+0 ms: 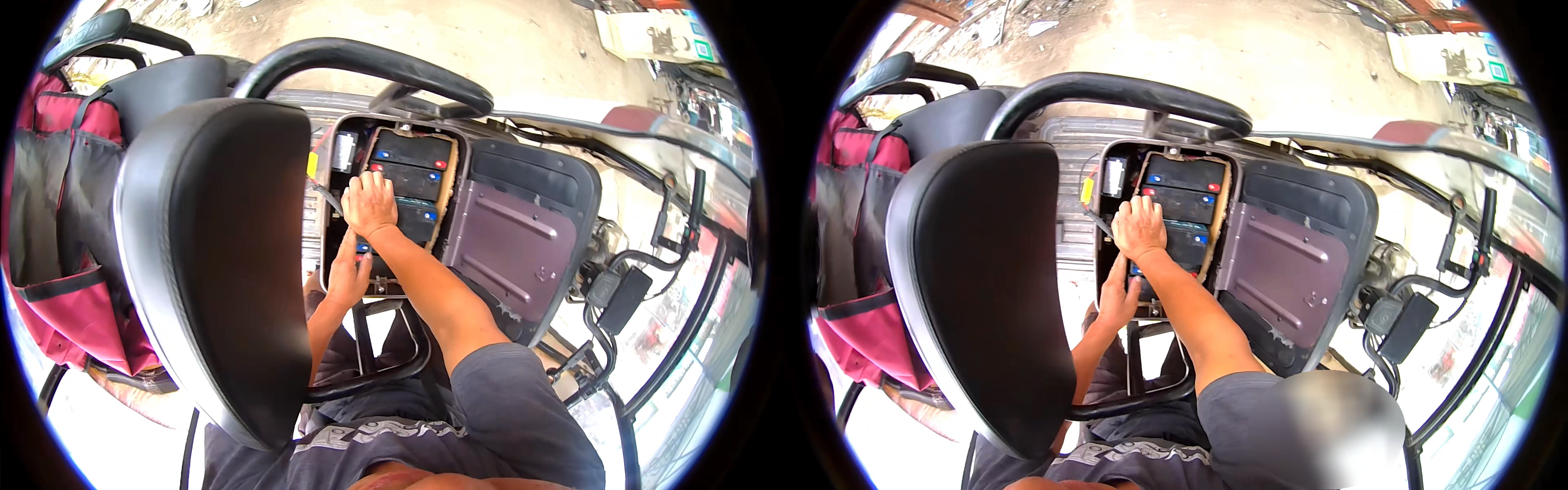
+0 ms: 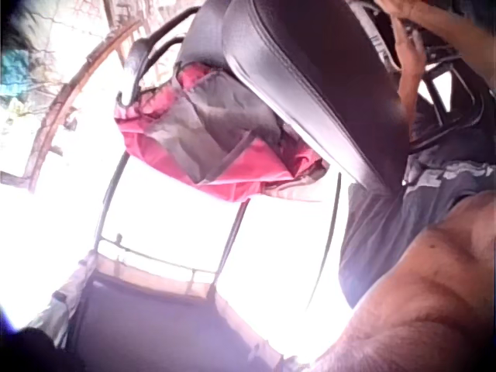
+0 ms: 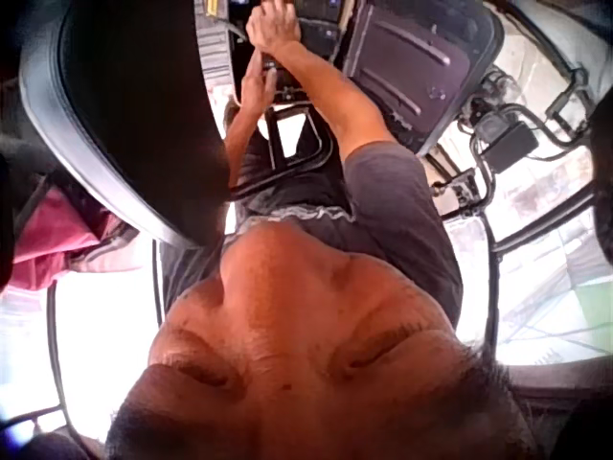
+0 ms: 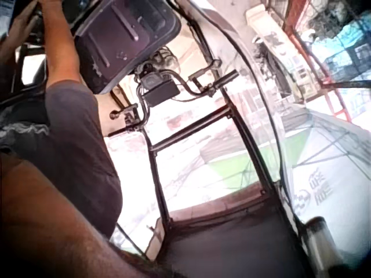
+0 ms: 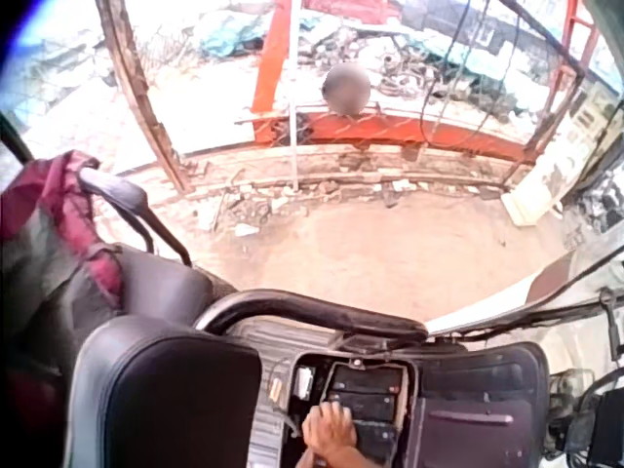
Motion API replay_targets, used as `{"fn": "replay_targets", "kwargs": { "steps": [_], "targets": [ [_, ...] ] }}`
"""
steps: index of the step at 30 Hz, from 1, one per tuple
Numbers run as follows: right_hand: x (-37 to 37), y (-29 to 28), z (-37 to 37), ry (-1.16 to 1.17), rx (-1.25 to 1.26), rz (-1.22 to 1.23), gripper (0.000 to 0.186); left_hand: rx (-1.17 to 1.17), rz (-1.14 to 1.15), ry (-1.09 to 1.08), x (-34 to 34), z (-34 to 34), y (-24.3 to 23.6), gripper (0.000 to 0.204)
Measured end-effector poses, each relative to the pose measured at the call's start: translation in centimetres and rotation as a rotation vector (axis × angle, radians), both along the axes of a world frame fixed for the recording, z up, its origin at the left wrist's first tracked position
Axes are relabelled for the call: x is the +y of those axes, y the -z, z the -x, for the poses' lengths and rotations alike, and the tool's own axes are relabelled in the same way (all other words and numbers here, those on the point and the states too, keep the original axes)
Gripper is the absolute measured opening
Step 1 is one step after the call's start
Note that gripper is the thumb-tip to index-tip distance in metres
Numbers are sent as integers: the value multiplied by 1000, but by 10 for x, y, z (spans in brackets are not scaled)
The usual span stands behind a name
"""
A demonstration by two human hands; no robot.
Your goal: The person sits in the driver's seat of a three-wheeled vehicle and uses a green-handled tool to tighten connections on a battery located between the seats. They then lift and reposition the battery within its compartment.
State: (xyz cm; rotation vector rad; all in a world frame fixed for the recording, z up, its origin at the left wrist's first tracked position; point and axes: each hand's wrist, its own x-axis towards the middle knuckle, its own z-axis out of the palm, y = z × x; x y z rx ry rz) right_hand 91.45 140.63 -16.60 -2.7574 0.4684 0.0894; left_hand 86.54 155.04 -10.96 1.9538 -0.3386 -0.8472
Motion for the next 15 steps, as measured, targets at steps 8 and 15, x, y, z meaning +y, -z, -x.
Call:
{"fn": "replay_targets", "kwargs": {
  "steps": [8, 15],
  "targets": [
    [-3, -7, 3, -34, -154, -124, 18, 81, 33, 63, 5, -13, -6, 68],
    [-18, -7, 13, 29, -91, -63, 17, 95, 16, 101, 27, -8, -2, 62]
  ]
}}
